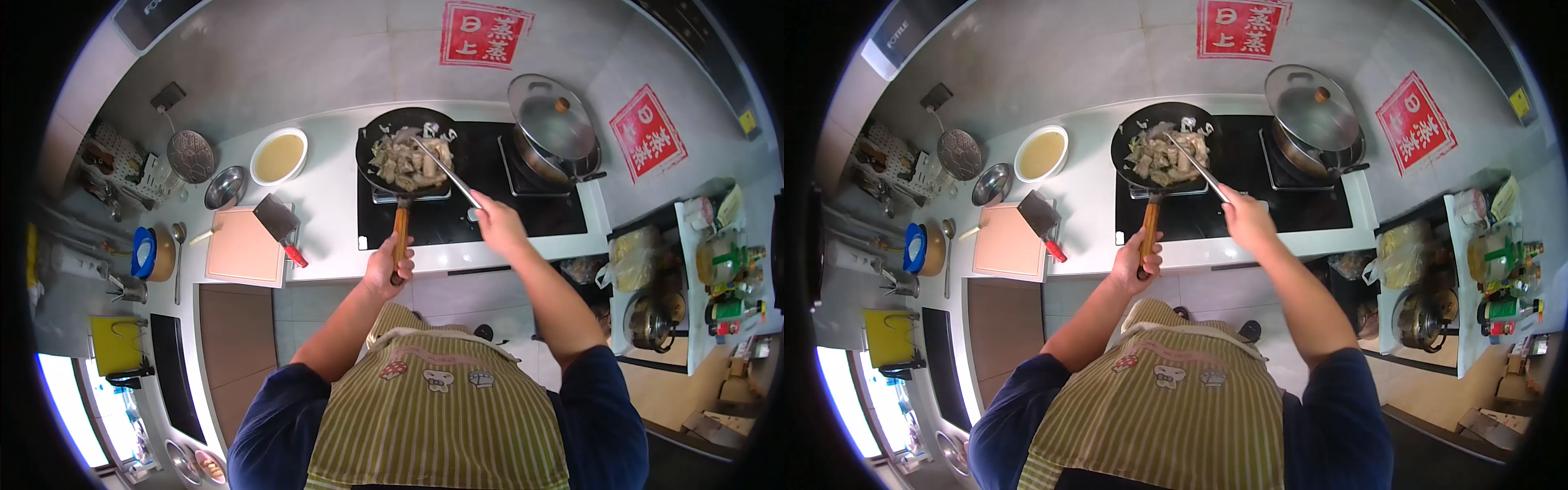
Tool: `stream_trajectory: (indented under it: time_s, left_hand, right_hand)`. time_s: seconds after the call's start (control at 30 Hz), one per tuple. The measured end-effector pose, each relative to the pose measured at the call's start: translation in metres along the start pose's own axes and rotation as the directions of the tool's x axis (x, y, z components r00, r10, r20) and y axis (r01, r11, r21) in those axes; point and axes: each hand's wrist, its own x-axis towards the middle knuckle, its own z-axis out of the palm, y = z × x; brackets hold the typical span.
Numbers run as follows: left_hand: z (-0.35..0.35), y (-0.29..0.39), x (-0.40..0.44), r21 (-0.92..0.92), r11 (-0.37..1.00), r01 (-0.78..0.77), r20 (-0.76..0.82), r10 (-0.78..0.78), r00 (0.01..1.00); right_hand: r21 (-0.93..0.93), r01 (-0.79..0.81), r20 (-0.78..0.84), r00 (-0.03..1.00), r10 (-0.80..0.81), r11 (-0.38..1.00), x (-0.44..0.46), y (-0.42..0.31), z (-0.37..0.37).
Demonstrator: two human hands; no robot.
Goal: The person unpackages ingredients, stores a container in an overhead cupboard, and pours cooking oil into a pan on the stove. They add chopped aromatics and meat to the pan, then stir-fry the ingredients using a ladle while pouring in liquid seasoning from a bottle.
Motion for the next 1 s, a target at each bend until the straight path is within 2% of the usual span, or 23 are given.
stream_trajectory:
  time_s: [0.03, 0.1, 0.13, 0.17, 0.2, 0.27, 0.3, 0.33, 0.37, 0.4, 0.43, 0.47, 0.53, 0.57, 0.63, 0.7, 0.73, 0.77, 0.83, 0.87, 0.9, 0.93, 1.0]
  left_hand:
    - [0.002, 0.000, 0.005, -0.012, 1.000, -0.010, 0.010, 0.011, 1.000]
    - [-0.003, -0.009, 0.015, 0.004, 0.998, -0.055, 0.004, 0.055, 0.998]
    - [-0.009, -0.016, 0.016, 0.048, 0.995, -0.091, 0.016, 0.091, 0.996]
    - [-0.010, -0.015, 0.019, 0.105, 0.987, -0.122, 0.020, 0.121, 0.992]
    - [-0.019, -0.010, 0.024, 0.083, 0.992, -0.097, 0.110, 0.088, 0.990]
    - [-0.016, -0.013, 0.025, 0.000, 0.994, -0.111, 0.111, 0.110, 0.988]
    - [-0.014, -0.021, 0.021, 0.014, 0.978, -0.206, 0.093, 0.204, 0.975]
    - [-0.029, -0.026, 0.018, -0.123, 0.962, -0.245, 0.077, 0.256, 0.964]
    - [-0.042, -0.047, 0.031, -0.180, 0.961, -0.208, 0.177, 0.240, 0.955]
    - [-0.050, -0.057, 0.037, -0.247, 0.948, -0.201, 0.247, 0.263, 0.933]
    - [-0.030, -0.065, 0.037, -0.229, 0.962, -0.147, 0.124, 0.179, 0.976]
    - [-0.013, -0.075, 0.036, -0.216, 0.971, -0.097, -0.010, 0.097, 0.995]
    - [0.011, -0.092, 0.050, -0.212, 0.972, -0.099, 0.023, 0.106, 0.994]
    - [0.027, -0.101, 0.053, -0.205, 0.972, -0.115, 0.073, 0.133, 0.988]
    - [0.039, -0.110, 0.066, -0.209, 0.965, -0.160, 0.133, 0.190, 0.973]
    - [0.072, -0.121, 0.053, -0.293, 0.932, -0.215, 0.061, 0.242, 0.968]
    - [0.075, -0.122, 0.056, -0.325, 0.915, -0.240, 0.079, 0.279, 0.957]
    - [0.073, -0.120, 0.060, -0.354, 0.901, -0.251, 0.087, 0.299, 0.950]
    - [0.067, -0.116, 0.061, -0.382, 0.877, -0.290, 0.044, 0.330, 0.943]
    - [0.066, -0.117, 0.065, -0.400, 0.864, -0.308, 0.025, 0.346, 0.938]
    - [0.065, -0.120, 0.063, -0.361, 0.873, -0.328, 0.006, 0.353, 0.936]
    - [0.059, -0.126, 0.062, -0.337, 0.894, -0.296, -0.036, 0.302, 0.953]
    - [0.043, -0.145, 0.069, -0.304, 0.925, -0.229, -0.120, 0.201, 0.972]
  right_hand:
    - [0.097, -0.045, -0.029, 0.998, 0.049, 0.994, -0.003, 0.000, 0.020]
    - [0.003, -0.201, 0.078, 0.977, 0.200, 0.980, 0.000, -0.010, 0.050]
    - [0.160, -0.261, 0.154, 0.959, 0.237, 0.952, 0.002, 0.002, 0.078]
    - [0.164, -0.246, 0.150, 0.963, 0.222, 0.955, -0.002, 0.003, 0.091]
    - [0.318, -0.383, 0.231, 0.919, 0.321, 0.867, -0.001, 0.020, 0.121]
    - [0.422, -0.270, 0.183, 0.960, 0.210, 0.866, -0.012, 0.023, 0.130]
    - [0.547, -0.344, 0.289, 0.933, 0.214, 0.763, -0.016, 0.013, 0.114]
    - [0.638, -0.431, 0.391, 0.895, 0.215, 0.638, -0.020, 0.001, 0.096]
    - [0.788, -0.498, 0.421, 0.865, 0.273, 0.362, -0.028, 0.014, 0.098]
    - [0.799, -0.536, 0.468, 0.839, 0.278, 0.273, -0.028, 0.019, 0.115]
    - [0.804, -0.584, 0.548, 0.802, 0.239, 0.114, -0.036, 0.018, 0.112]
    - [0.801, -0.595, 0.562, 0.787, 0.255, 0.071, -0.043, 0.020, 0.113]
    - [0.762, -0.636, 0.586, 0.757, 0.289, 0.122, -0.064, 0.020, 0.086]
    - [0.764, -0.504, 0.447, 0.864, 0.234, 0.404, -0.079, 0.022, 0.059]
    - [0.545, -0.112, 0.215, 0.977, -0.009, 0.831, -0.109, 0.033, -0.018]
    - [0.603, 0.076, -0.124, 0.992, 0.000, 0.794, -0.153, 0.032, -0.129]
    - [0.325, 0.231, -0.347, 0.931, -0.112, 0.917, -0.175, 0.040, -0.208]
    - [0.153, 0.135, -0.537, 0.843, -0.032, 0.979, -0.200, 0.052, -0.276]
    - [-0.009, -0.251, -0.835, 0.534, 0.131, 0.968, -0.250, 0.076, -0.413]
    - [-0.157, -0.579, -0.924, 0.372, 0.088, 0.800, -0.269, 0.085, -0.485]
    - [-0.353, -0.685, -0.935, 0.287, -0.210, 0.637, -0.285, 0.106, -0.538]
    - [-0.216, -0.761, -0.970, 0.236, -0.049, 0.612, -0.296, 0.108, -0.575]
    - [-0.317, -0.857, -0.947, 0.265, -0.179, 0.407, -0.305, 0.153, -0.614]
